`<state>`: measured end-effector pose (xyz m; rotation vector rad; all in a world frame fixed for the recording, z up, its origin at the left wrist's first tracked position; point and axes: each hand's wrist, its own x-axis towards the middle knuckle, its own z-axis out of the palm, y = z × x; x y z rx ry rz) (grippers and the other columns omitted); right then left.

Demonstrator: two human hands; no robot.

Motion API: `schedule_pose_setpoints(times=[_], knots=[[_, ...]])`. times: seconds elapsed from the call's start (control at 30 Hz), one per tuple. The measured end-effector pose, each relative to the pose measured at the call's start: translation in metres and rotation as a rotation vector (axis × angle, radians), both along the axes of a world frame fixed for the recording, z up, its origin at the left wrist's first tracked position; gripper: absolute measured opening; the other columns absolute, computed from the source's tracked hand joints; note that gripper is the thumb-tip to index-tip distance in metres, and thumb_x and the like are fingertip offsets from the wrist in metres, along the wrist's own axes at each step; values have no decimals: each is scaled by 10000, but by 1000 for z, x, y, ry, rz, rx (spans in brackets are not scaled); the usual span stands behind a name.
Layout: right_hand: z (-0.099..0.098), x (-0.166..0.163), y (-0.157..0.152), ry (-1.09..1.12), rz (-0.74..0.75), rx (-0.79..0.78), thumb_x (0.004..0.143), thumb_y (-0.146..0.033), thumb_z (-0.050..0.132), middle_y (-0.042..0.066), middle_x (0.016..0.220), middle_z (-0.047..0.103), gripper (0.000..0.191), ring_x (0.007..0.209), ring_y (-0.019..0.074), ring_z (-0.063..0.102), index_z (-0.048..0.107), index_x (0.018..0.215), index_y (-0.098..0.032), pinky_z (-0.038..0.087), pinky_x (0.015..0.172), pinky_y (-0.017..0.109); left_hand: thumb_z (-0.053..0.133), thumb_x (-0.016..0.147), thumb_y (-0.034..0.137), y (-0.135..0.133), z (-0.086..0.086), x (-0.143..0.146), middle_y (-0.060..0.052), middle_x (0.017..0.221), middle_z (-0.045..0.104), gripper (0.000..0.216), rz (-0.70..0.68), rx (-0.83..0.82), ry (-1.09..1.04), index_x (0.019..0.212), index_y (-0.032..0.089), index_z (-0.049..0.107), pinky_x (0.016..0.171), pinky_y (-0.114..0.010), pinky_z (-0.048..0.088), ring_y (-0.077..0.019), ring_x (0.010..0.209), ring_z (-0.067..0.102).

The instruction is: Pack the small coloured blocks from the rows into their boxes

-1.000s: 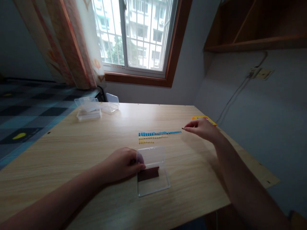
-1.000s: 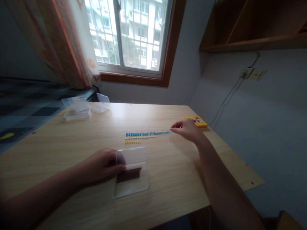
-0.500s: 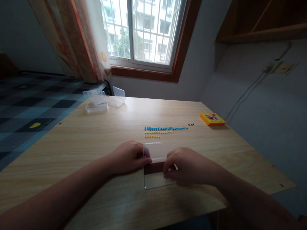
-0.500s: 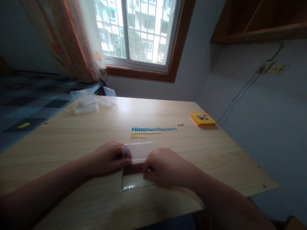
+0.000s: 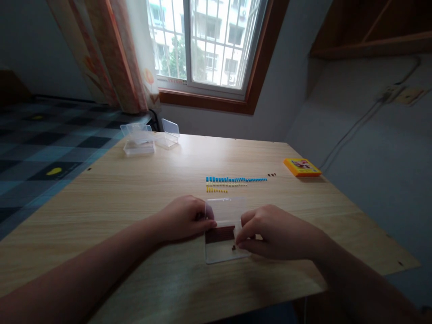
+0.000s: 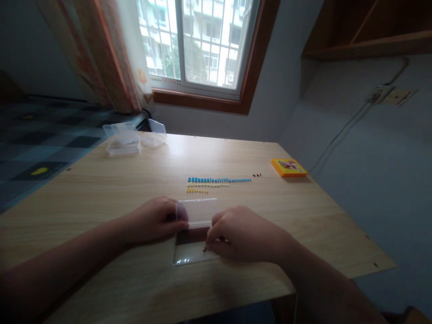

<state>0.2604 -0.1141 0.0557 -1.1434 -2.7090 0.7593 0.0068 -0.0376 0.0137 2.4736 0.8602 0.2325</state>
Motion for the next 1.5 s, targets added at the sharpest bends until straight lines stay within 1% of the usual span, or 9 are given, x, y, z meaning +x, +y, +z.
schedule_pose_setpoints(times=[0.17, 0.4, 0.63, 0.8, 0.97, 1.13, 1.4, 1.5], knots=[[-3, 2, -1, 10, 75, -21, 913, -187, 636, 9, 880, 736, 211, 715, 112, 637, 809, 1018, -247, 436, 686, 223, 622, 872, 359, -1, 1, 0, -11, 742, 739, 216, -4, 6, -3, 808, 215, 770, 651, -264, 426, -162, 689, 635], [-5, 2, 0, -42, 55, 0, 908, -184, 625, 10, 857, 723, 220, 709, 113, 632, 811, 1008, -246, 434, 686, 226, 621, 885, 356, 1, -2, -2, -17, 753, 733, 214, -34, 2, -3, 813, 220, 770, 654, -268, 424, -165, 692, 630], [-4, 1, -2, -15, 102, 8, 914, -181, 612, 10, 847, 712, 226, 694, 113, 614, 804, 1015, -246, 414, 666, 230, 630, 873, 357, 0, -1, -1, -20, 762, 739, 208, -21, 20, 13, 825, 217, 776, 652, -269, 419, -168, 699, 632], [-3, 3, -1, -58, 122, 18, 920, -166, 579, 9, 810, 685, 243, 681, 113, 587, 799, 992, -238, 395, 655, 235, 626, 876, 349, 1, -1, -1, -18, 756, 736, 210, -30, 13, 1, 816, 215, 776, 648, -263, 420, -163, 693, 630], [1, 5, 1, -135, 56, 53, 926, -177, 577, 0, 752, 648, 223, 630, 102, 535, 790, 879, -221, 354, 621, 235, 632, 869, 337, 0, -1, -1, -10, 737, 732, 197, -26, 18, -1, 804, 215, 773, 648, -256, 425, -157, 679, 630], [-2, 3, 5, -145, 3, 88, 961, -203, 571, 11, 784, 672, 230, 650, 105, 548, 784, 876, -216, 348, 630, 236, 630, 876, 340, -1, 0, -1, -15, 742, 740, 201, -25, 16, 10, 809, 218, 775, 656, -258, 430, -162, 687, 637], [-1, 7, 5, -128, -15, 102, 994, -256, 568, 14, 778, 673, 258, 644, 97, 553, 783, 861, -202, 345, 622, 233, 638, 877, 335, 0, -1, -2, -11, 741, 735, 187, -20, 11, 7, 812, 223, 774, 657, -256, 432, -160, 685, 630], [-2, 7, 5, -123, -4, 95, 988, -243, 569, 16, 787, 680, 251, 644, 97, 551, 782, 862, -201, 350, 624, 231, 641, 877, 340, 0, -1, -2, -11, 739, 734, 189, -26, 11, 5, 812, 222, 774, 656, -257, 431, -158, 681, 628]])
